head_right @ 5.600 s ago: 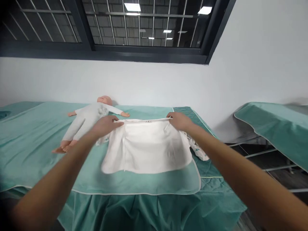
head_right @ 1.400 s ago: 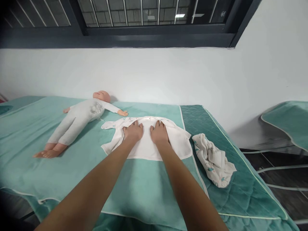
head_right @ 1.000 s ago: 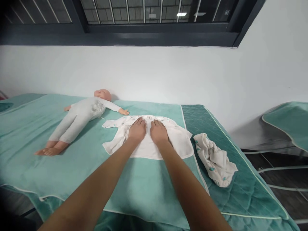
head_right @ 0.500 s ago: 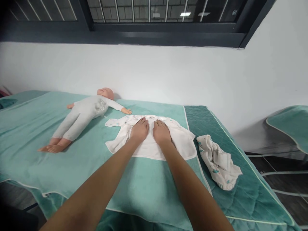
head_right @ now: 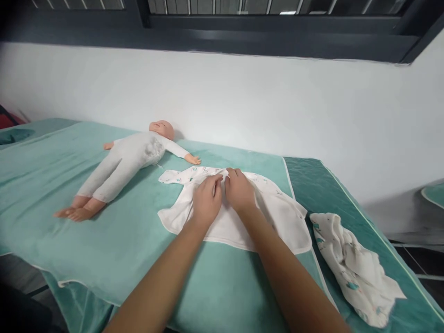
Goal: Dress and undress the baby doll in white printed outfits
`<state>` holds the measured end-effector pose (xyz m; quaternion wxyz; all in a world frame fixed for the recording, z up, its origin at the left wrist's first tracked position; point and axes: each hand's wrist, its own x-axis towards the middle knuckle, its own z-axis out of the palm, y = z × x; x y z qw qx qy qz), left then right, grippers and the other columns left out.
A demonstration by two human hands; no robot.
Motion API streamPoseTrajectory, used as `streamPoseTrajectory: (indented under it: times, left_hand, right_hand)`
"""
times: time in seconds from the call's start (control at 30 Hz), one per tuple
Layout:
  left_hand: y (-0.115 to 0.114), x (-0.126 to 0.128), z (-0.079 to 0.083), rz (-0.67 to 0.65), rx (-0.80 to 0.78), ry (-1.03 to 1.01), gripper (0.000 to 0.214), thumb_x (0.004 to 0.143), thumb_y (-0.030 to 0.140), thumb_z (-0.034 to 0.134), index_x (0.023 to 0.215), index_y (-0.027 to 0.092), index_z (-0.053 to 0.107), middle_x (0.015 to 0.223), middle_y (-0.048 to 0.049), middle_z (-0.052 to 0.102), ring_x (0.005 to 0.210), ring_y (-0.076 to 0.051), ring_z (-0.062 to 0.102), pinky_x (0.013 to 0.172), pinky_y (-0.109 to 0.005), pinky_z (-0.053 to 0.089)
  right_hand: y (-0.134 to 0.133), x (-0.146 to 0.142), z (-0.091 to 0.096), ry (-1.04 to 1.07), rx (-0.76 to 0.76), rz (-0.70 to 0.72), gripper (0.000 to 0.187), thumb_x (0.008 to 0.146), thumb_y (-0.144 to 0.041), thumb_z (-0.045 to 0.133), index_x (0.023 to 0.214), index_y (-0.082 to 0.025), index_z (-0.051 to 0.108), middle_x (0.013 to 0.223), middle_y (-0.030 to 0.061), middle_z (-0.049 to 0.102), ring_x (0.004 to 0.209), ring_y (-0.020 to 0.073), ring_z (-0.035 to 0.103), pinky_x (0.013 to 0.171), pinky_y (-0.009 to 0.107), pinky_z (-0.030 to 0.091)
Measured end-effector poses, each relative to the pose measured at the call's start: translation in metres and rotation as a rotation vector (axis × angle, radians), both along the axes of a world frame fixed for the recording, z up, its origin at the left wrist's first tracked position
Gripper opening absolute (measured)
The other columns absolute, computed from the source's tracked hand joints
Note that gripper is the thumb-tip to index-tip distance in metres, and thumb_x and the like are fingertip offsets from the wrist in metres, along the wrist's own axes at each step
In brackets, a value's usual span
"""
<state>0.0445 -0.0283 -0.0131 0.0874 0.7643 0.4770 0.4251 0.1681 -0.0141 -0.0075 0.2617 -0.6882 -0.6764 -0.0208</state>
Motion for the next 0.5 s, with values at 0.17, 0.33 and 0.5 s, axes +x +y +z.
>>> streamPoseTrajectory:
  times: [0.17,0.33,0.5]
  left_hand:
    - [-0.06,-0.06,-0.007,0.126,0.212,-0.112,0.03,0.092,0.013,0.048,0.118,0.025,0.058,0.114,-0.0059,0.067,0.109,-0.022,0.06,0.099,-0.04,0.047]
    - [-0.083,-0.108,-0.024,0.524,-0.083,-0.021,0.042,0.091,0.038,0.056,0.128,0.019,0.052,0.128,-0.0154,0.058,0.122,-0.033,0.05,0.1,-0.052,0.043]
    - [-0.08,-0.106,-0.025,0.551,-0.216,0.046,0.033,0.093,0.043,0.052,0.116,0.02,0.058,0.117,-0.0104,0.066,0.113,-0.032,0.055,0.096,-0.053,0.042]
  right_hand:
    - [0.02,-0.046,0.01,0.121,-0.248,-0.006,0.051,0.098,-0.057,0.031,0.126,-0.025,0.059,0.086,0.0076,0.073,0.085,0.0266,0.066,0.069,0.032,0.043]
    - [0.021,-0.051,-0.002,0.205,-0.298,-0.032,0.039,0.094,-0.053,0.046,0.122,-0.03,0.061,0.088,0.0043,0.073,0.088,0.0252,0.067,0.069,0.031,0.042]
    - [0.015,-0.053,-0.005,0.254,-0.219,0.022,0.037,0.093,-0.048,0.051,0.124,-0.03,0.059,0.095,0.0007,0.073,0.091,0.0227,0.066,0.071,0.03,0.042]
